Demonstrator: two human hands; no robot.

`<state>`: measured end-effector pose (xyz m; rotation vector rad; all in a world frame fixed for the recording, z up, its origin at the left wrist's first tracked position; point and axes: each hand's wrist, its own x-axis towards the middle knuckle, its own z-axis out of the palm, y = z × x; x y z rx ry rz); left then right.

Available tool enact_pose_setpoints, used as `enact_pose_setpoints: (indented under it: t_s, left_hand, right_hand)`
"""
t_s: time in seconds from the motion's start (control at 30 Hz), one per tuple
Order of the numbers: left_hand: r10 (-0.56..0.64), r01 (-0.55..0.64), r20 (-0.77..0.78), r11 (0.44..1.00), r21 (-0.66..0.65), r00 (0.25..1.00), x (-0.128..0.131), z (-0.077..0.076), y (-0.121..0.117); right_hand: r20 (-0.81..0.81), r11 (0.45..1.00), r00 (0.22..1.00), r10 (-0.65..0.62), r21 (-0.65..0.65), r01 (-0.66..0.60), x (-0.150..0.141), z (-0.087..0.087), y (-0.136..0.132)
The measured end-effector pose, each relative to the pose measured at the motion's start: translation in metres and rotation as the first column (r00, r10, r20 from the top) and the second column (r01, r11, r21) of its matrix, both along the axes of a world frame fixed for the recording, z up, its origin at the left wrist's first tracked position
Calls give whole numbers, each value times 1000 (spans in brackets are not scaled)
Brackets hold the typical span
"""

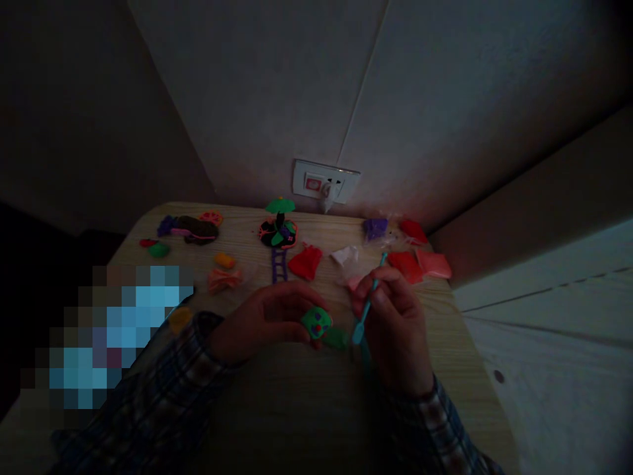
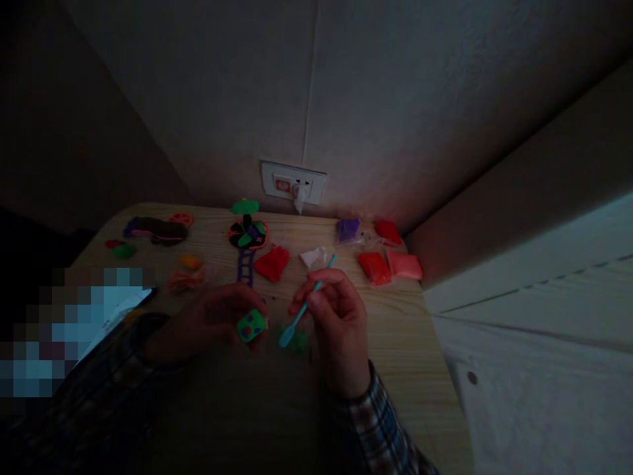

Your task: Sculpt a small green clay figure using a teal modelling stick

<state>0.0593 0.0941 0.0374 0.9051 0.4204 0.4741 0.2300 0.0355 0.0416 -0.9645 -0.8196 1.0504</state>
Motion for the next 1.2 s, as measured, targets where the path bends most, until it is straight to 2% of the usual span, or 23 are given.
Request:
enact_pose_setpoints:
  t_s: [0.1,0.2,0.27,0.4,0.57,0.67,0.83,1.2]
  left_hand:
    - [26,-27,28,999,32,999,-1,-1,0]
    - [65,-68,81,997,46,995,-2,0,1]
    - [89,-96,125,994,51,988,-3,0,1]
    - [159,-172,168,983,67,973,-5,-2,2]
    - [203,-211,110,976,62,973,-7,-3,3]
    - [202,-209,113,976,55,973,-7,-2,3]
    - [198,-207,126,977,57,972,-7,-1,3]
    - [221,-232,145,971,65,965,-7,-3,4]
  right_hand:
    - [2,998,998,-63,32,63,-8,13,15]
    - [-25,994,1000,-3,107,6,-20,29,30]
    - [-9,988,1000,29,151,-28,-28,33,36]
    - [44,988,998,46,142,-51,-35,23,33]
    - [45,983,995,93,155,-99,-31,11,28]
    - [62,979,992,112,163,-121,-30,12,28]
    - [74,984,994,77,155,-87,-28,14,28]
    - [34,965,989,146,214,-150,-27,10,27]
